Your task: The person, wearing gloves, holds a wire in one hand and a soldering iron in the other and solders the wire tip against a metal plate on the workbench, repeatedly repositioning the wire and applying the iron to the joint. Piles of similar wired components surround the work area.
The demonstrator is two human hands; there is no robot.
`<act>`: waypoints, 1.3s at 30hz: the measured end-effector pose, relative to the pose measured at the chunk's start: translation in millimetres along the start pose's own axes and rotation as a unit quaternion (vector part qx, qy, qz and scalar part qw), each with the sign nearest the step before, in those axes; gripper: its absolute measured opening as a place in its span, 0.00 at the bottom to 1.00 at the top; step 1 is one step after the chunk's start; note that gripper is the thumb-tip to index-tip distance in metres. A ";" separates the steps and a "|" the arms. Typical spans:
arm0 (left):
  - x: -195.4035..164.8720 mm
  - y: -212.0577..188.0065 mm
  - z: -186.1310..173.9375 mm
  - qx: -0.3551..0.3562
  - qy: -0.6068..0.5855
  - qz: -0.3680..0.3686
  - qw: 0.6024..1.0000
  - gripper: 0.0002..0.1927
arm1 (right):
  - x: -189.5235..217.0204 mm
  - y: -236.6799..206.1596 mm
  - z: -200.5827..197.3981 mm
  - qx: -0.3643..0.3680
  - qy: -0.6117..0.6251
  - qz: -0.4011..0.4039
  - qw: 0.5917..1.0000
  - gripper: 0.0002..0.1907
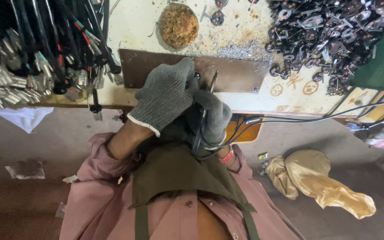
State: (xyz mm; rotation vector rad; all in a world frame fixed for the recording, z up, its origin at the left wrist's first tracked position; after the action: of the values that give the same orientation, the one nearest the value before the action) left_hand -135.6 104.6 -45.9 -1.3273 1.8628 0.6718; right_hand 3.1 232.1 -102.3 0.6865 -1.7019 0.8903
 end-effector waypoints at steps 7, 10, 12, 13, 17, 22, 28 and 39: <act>-6.2 -5.1 -0.6 -0.014 0.046 0.003 0.999 0.06 | 26.3 -1.1 -12.3 0.016 -0.176 -0.078 0.981 0.15; -2.8 -3.9 0.6 -0.009 0.045 -0.009 0.999 0.07 | 2.9 3.9 -27.0 -0.065 0.065 0.011 0.996 0.25; -2.8 0.0 1.6 0.002 0.041 -0.010 0.999 0.08 | -34.9 9.1 -29.5 -0.095 0.199 0.139 0.965 0.26; -3.2 1.7 1.3 0.008 0.037 -0.014 0.999 0.08 | -51.7 9.9 -30.2 -0.109 0.261 0.204 0.937 0.26; 2.1 1.6 -3.8 0.048 0.044 -0.069 0.995 0.14 | -40.7 17.9 -38.4 -0.101 0.118 0.128 0.980 0.29; -8.1 -21.7 -38.7 -0.022 -0.134 -0.028 0.990 0.19 | 22.8 22.9 -18.9 -0.054 -0.039 -0.077 0.995 0.28; 5.7 -45.3 -19.2 -0.027 -0.143 -0.019 0.989 0.08 | 25.0 24.8 -4.6 -0.062 -0.016 -0.069 0.996 0.28; 7.5 -29.2 -24.6 -0.028 -0.112 0.032 0.993 0.07 | 35.1 35.3 -9.0 0.038 -0.054 -0.093 0.994 0.33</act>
State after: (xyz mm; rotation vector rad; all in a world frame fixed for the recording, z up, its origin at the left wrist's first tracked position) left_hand -115.9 72.1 -37.4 -1.1777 1.7212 0.8759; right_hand -30.4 258.6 -75.1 0.9429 -1.6739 0.8031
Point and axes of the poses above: each hand's wrist, its own y-axis towards the middle knuckle, its own z-axis out of the palm, x = y × z, the point moved 10 cm from there along y, towards the middle knuckle, and after that the axes turned 13 degrees about -x, right-handed, at the moved point
